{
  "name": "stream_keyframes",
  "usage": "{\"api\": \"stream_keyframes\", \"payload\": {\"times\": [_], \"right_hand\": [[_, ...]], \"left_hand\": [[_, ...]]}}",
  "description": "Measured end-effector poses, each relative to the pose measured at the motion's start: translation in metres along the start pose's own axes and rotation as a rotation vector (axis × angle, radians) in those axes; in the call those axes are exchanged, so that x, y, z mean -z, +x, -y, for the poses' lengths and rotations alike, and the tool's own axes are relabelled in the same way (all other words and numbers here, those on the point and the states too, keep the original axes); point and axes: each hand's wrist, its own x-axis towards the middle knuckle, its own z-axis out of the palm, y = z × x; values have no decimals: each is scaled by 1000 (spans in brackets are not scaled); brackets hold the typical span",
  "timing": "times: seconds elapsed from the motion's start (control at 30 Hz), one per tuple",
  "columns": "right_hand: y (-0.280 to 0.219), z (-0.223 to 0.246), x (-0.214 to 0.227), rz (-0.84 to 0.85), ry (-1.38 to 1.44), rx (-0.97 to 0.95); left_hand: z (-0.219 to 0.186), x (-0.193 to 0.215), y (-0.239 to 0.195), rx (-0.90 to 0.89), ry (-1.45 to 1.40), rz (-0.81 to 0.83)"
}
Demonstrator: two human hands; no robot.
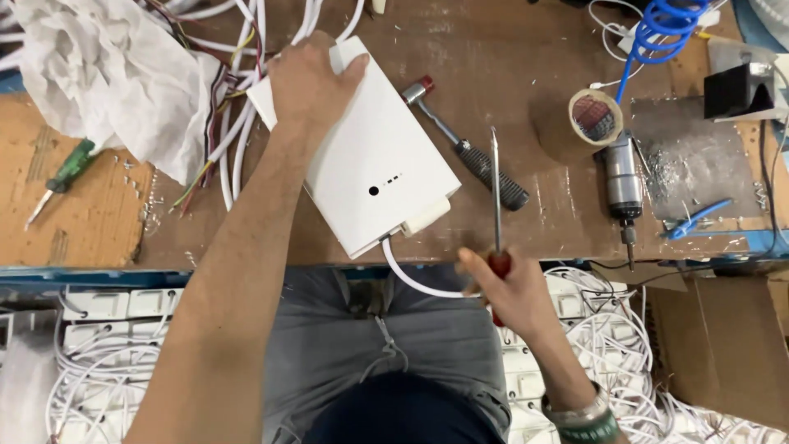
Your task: The person uses a red-handled screwdriver to drive screws and secure a white cable connector to the side of a white plastic enclosure on the workbench, repositioning the enclosure and the cable while tightening multiple screws. At the end the person picks up a snack packet and opens it.
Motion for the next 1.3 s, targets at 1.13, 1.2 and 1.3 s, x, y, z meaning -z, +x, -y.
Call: {"api": "stream_keyframes", "payload": {"times": [1.13, 1.2, 1.3], "right_hand": [[-73, -84, 17, 228, 159, -76], [-90, -101, 7, -208, -361, 301], [-100, -95, -3, -281, -288, 189]], "left_hand": [[-171, 75, -208, 1190, -1532, 360], [-173, 74, -208, 1208, -1536, 334], [-171, 70, -207, 1204, -1576, 368]]}}
